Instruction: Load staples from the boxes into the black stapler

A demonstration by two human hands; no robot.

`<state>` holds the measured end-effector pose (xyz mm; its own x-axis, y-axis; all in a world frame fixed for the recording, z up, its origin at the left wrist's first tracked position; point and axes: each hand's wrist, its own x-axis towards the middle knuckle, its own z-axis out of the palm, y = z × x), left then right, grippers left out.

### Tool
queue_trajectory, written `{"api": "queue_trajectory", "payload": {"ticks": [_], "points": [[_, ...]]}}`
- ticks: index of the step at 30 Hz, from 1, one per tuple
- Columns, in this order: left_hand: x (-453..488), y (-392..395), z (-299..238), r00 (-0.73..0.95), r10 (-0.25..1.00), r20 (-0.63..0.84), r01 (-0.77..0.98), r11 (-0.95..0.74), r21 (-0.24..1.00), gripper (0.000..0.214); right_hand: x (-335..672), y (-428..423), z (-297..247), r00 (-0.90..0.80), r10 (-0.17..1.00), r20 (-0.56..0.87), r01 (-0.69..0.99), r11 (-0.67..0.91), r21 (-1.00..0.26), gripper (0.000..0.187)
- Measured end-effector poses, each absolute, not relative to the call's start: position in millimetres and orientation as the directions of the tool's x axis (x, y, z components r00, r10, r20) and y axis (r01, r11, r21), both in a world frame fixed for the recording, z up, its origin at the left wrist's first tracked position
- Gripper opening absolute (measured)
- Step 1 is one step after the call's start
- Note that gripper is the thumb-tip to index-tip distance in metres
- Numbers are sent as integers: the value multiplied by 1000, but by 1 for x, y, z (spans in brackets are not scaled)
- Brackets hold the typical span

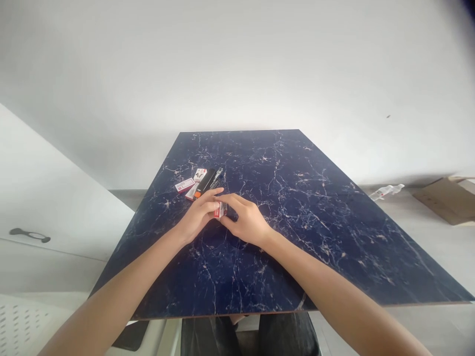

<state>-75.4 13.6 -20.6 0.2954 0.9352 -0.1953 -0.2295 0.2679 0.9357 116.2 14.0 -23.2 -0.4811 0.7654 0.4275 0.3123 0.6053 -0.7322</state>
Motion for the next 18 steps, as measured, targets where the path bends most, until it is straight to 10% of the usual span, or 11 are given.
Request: {"api": "queue_trajectory", "payload": {"ticks": [18], "points": [[-79, 15, -20, 389, 918, -80, -329, 219, 919, 54, 114, 12, -22, -405, 750, 522, 328, 653, -683, 36]]}}
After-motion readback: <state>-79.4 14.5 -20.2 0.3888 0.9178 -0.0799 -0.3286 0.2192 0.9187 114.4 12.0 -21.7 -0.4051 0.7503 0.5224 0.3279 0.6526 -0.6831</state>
